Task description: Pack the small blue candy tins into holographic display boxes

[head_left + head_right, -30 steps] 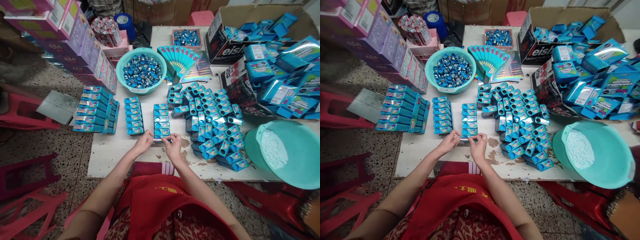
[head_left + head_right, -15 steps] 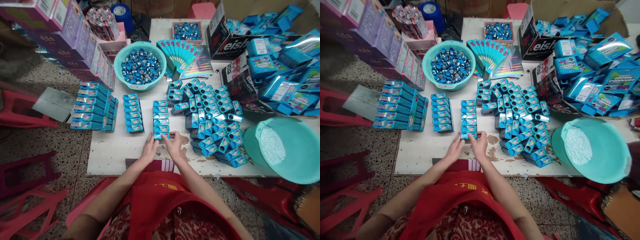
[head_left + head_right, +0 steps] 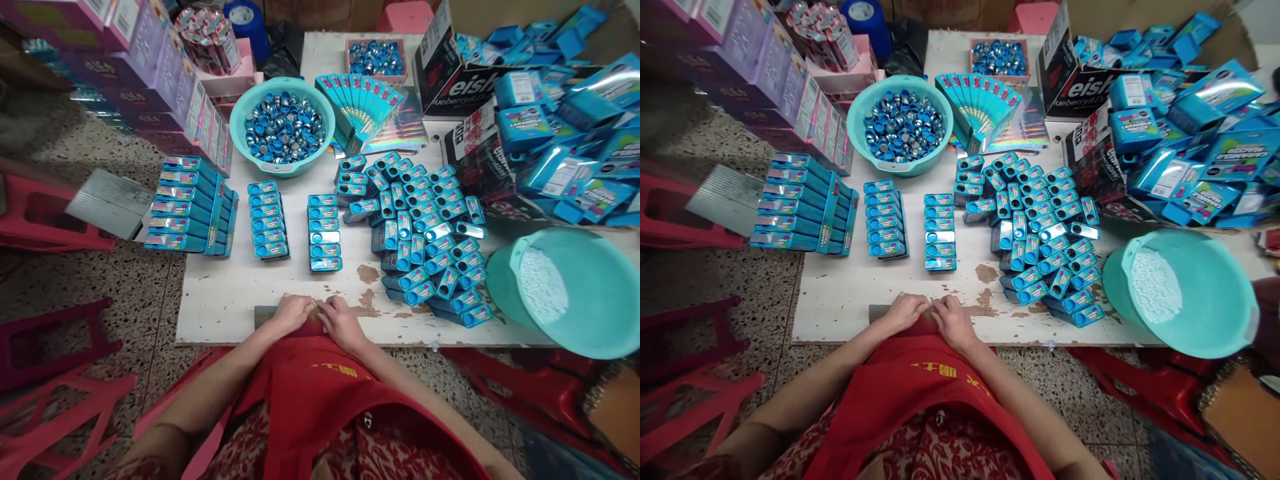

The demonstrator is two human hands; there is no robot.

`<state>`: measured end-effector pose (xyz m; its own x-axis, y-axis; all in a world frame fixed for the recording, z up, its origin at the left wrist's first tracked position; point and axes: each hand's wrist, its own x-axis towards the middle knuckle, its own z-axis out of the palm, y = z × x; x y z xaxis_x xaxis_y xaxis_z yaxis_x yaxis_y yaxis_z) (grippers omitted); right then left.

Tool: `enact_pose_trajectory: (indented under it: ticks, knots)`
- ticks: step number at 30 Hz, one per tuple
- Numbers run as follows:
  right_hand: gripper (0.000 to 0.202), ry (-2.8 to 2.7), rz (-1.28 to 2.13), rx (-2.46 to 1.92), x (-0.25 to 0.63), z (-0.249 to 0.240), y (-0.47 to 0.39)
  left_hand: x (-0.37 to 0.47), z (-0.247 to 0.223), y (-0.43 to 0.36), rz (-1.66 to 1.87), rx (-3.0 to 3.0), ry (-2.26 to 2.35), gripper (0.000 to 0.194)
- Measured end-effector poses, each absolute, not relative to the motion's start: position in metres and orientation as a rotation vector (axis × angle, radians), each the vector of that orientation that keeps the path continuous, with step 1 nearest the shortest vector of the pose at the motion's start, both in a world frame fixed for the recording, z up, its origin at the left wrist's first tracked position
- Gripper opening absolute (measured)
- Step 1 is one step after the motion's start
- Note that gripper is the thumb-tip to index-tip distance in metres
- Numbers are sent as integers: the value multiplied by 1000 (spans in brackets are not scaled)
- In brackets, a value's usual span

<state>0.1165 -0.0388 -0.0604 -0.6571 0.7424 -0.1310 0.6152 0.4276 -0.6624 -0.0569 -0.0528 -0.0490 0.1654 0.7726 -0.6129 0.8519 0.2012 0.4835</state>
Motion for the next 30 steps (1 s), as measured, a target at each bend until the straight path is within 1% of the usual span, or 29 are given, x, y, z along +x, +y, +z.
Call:
enact_pose_trajectory:
  ticks: [3, 10, 17, 21, 26, 28, 30]
  knots:
    - [31, -2703, 928, -1137, 116, -69, -42, -56, -56, -49, -140, 1562, 1632, 34]
    - [42, -2989, 681, -1051, 119, -63, -39, -61, -67, -43, -112, 1476, 1625, 29]
    - [42, -3001, 724, -1018, 122, -72, -46, -59, -65, -42, -113, 1464, 1607, 30]
    - [34, -2858, 786, -1052, 123, -73, -47, -60, -64, -40, -127, 1456, 1619, 29]
    - [6, -2738, 822, -1212, 118, -67, -41, -57, -67, -38, -142, 1473, 1629, 31]
    - [5, -2713, 875, -1255, 117, -59, -39, -56, -67, -40, -147, 1491, 1648, 31]
    - [7, -2619, 986, -1299, 118, -46, -37, -56, -64, -44, 2, 1487, 1677, 31]
